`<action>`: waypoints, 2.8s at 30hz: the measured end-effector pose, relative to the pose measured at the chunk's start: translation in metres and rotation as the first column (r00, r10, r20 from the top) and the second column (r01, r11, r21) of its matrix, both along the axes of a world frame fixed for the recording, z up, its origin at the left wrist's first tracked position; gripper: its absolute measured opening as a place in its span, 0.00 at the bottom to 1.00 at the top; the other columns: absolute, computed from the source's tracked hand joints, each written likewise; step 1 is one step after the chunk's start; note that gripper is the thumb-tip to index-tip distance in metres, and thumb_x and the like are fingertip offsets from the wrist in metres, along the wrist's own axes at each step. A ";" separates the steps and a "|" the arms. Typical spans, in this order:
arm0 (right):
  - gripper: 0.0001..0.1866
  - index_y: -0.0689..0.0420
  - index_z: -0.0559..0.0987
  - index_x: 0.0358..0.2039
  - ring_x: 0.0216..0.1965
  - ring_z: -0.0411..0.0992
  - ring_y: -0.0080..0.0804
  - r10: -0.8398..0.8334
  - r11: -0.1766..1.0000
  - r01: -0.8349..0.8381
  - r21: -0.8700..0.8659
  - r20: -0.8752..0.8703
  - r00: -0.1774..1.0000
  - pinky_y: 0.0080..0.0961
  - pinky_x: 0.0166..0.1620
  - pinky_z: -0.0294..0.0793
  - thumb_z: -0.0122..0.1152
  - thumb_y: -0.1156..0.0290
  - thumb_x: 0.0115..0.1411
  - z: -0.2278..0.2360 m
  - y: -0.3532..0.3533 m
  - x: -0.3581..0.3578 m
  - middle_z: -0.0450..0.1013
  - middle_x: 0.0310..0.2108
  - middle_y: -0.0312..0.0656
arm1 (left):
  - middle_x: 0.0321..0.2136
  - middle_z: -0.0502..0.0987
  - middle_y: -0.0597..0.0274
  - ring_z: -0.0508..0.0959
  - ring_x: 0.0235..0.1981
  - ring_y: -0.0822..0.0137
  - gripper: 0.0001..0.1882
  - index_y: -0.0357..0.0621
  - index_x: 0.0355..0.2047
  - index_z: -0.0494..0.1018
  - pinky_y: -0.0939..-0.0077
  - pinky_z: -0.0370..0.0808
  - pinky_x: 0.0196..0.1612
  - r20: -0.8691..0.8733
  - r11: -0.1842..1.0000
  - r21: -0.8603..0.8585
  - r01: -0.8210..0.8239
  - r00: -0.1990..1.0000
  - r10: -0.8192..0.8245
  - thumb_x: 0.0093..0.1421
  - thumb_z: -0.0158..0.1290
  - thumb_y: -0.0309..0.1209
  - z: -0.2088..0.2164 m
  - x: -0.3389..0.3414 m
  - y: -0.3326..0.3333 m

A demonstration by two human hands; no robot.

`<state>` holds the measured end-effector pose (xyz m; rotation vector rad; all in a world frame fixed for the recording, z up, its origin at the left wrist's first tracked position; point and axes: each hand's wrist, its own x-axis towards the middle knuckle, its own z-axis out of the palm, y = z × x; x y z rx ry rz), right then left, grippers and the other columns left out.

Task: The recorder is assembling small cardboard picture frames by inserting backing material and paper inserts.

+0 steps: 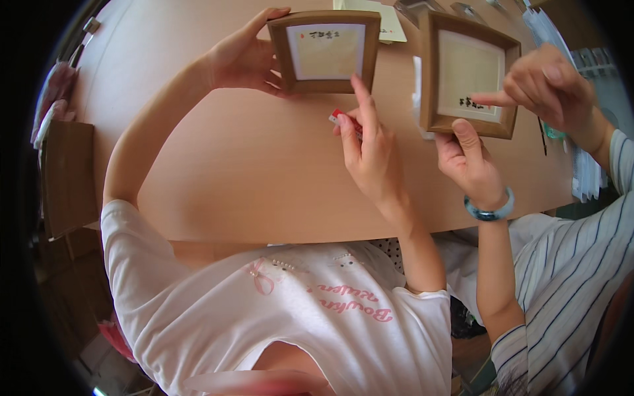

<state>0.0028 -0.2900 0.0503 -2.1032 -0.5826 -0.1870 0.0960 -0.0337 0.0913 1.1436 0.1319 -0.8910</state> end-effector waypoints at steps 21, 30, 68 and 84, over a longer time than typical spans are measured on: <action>0.21 0.59 0.70 0.62 0.31 0.78 0.26 -0.013 1.000 0.014 -0.004 0.172 0.985 0.22 0.34 0.78 0.53 0.73 0.69 -0.032 -0.027 0.001 0.79 0.32 0.41 | 0.61 0.68 0.45 0.72 0.56 0.45 0.49 0.42 0.66 0.63 0.52 0.68 0.62 -0.027 0.948 -0.298 -0.111 0.994 0.108 0.61 0.38 0.71 -0.022 -0.005 0.013; 0.21 0.62 0.71 0.59 0.32 0.80 0.35 -0.015 0.983 0.059 -0.173 0.245 0.969 0.30 0.34 0.79 0.56 0.78 0.66 -0.026 -0.038 -0.001 0.80 0.33 0.45 | 0.61 0.67 0.46 0.71 0.57 0.43 0.48 0.43 0.65 0.65 0.51 0.69 0.61 -0.022 0.931 -0.358 -0.069 0.998 0.066 0.60 0.39 0.71 -0.021 -0.006 0.011; 0.21 0.62 0.74 0.58 0.28 0.78 0.33 0.020 0.993 0.019 -0.113 0.333 0.943 0.29 0.31 0.76 0.59 0.79 0.63 -0.035 -0.028 -0.012 0.78 0.30 0.42 | 0.61 0.69 0.47 0.72 0.56 0.46 0.46 0.44 0.65 0.65 0.50 0.72 0.58 0.017 0.948 -0.301 -0.103 0.993 0.113 0.61 0.39 0.70 -0.007 -0.027 0.006; 0.23 0.61 0.74 0.58 0.26 0.76 0.35 0.025 0.987 0.024 -0.160 0.296 0.955 0.30 0.29 0.73 0.61 0.79 0.62 -0.031 -0.035 -0.022 0.76 0.27 0.42 | 0.48 0.77 0.44 0.74 0.51 0.44 0.48 0.33 0.57 0.71 0.52 0.68 0.61 -0.091 0.959 -0.148 -0.243 0.969 0.232 0.59 0.43 0.70 0.008 -0.035 -0.012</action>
